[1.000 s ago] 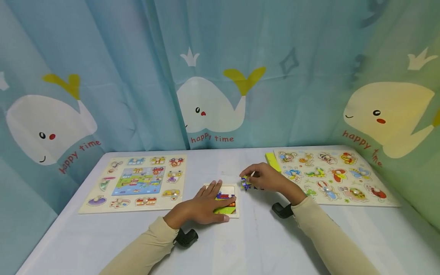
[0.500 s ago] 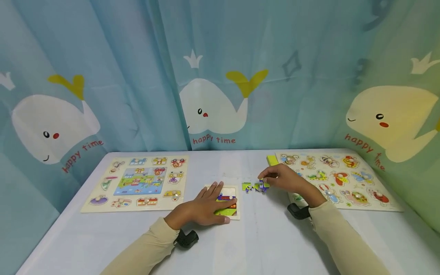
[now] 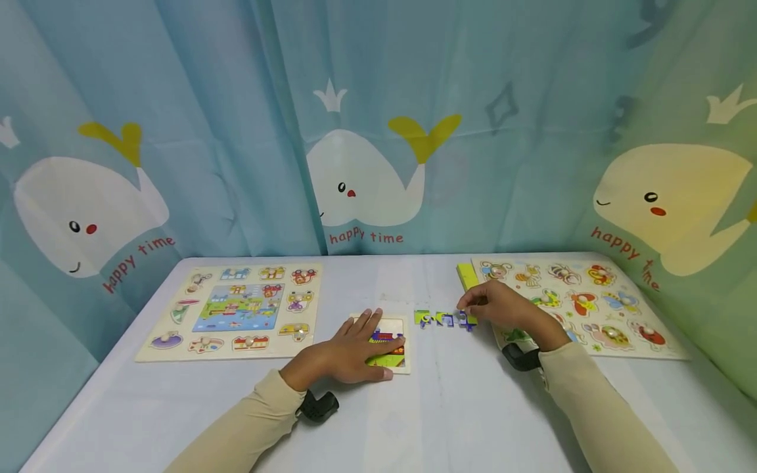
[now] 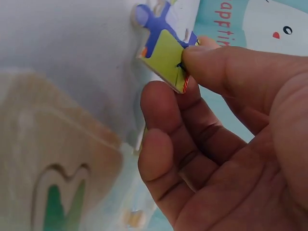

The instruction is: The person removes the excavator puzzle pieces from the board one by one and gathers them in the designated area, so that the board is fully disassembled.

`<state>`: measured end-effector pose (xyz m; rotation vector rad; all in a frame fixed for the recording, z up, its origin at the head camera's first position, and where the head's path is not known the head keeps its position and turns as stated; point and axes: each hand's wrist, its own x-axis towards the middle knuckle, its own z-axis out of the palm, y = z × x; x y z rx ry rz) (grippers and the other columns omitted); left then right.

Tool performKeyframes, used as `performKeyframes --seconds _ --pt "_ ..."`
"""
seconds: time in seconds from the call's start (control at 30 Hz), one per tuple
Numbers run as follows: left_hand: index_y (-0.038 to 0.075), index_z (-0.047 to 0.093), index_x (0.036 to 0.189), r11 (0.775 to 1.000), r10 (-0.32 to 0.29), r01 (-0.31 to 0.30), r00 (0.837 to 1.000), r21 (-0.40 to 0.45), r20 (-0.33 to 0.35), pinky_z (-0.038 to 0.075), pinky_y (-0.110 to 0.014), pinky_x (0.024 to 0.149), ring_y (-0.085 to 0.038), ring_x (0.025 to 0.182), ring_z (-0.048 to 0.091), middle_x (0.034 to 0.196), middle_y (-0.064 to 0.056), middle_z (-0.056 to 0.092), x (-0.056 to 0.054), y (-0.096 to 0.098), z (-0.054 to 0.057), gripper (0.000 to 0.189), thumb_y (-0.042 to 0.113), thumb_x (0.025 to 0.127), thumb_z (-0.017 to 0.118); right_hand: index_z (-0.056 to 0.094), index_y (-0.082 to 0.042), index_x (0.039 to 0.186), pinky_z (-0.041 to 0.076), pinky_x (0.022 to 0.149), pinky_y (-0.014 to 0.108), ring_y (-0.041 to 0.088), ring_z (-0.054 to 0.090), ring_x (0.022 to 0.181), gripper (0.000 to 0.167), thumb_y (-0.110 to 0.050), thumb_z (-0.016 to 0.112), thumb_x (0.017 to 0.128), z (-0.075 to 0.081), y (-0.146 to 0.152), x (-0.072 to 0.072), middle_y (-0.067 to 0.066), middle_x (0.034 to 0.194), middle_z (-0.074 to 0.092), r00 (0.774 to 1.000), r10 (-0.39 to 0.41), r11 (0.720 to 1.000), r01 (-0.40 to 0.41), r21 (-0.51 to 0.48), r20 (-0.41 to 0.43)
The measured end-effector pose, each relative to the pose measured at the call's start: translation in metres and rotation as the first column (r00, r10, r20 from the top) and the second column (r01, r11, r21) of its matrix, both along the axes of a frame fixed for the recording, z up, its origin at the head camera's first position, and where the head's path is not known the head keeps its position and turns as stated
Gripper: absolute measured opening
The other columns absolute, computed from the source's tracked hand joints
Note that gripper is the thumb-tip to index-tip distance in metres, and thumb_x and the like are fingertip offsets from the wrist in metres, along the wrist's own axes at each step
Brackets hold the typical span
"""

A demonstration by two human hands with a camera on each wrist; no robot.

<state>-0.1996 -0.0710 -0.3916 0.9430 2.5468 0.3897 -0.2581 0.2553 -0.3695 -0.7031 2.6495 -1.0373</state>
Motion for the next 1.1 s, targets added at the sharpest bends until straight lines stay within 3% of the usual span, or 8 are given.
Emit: performKeyframes --seconds 0.27,0.57,0.8,1.1 --pt "0.036 0.032 0.152 1.0 0.004 -0.004 1.0 -0.001 0.002 -0.004 -0.048 0.115 -0.027 0.146 -0.012 0.162 -0.01 -0.007 -0.0016 -0.0008 -0.0017 0.063 0.054 0.096 0.051 0.073 -0.004 0.094 0.043 0.064 0.033 0.016 0.05 0.074 0.011 0.0 0.063 0.091 -0.0048 -0.0037 0.0002 0.001 0.087 0.066 0.998 -0.037 0.993 0.043 0.113 -0.055" --pt "0.034 0.032 0.153 1.0 -0.009 0.009 1.0 0.009 0.007 -0.003 -0.05 0.114 -0.029 0.147 -0.011 0.162 -0.012 -0.006 0.0005 0.0 0.0019 0.062 0.052 0.096 0.052 0.07 -0.005 0.088 0.044 0.066 0.032 0.016 0.051 0.074 0.01 0.004 0.064 0.088 -0.0076 -0.0055 0.0004 0.001 0.083 0.063 0.994 -0.077 0.987 0.086 0.135 -0.071" --pt "0.036 0.035 0.151 1.0 0.013 -0.013 0.999 0.002 -0.045 0.003 -0.051 0.115 -0.03 0.147 -0.005 0.162 -0.011 0.002 -0.0004 -0.0003 0.0023 0.063 0.051 0.094 0.057 0.069 -0.003 0.092 0.044 0.066 0.033 0.017 0.051 0.074 0.008 0.002 0.063 0.09 -0.0043 -0.0051 -0.0014 0.001 0.083 0.061 0.992 -0.084 0.985 0.097 0.139 -0.098" --pt "0.03 0.04 0.15 0.996 0.057 -0.05 0.994 0.078 -0.094 0.013 -0.052 0.114 -0.036 0.146 0.006 0.161 -0.015 0.011 0.0036 -0.0012 0.0065 0.071 0.044 0.088 0.07 0.069 -0.001 0.098 0.047 0.068 0.033 0.015 0.055 0.076 0.009 -0.004 0.061 0.094 -0.0004 -0.004 0.0014 0.0 0.087 0.063 0.99 -0.066 0.992 0.079 0.103 -0.123"
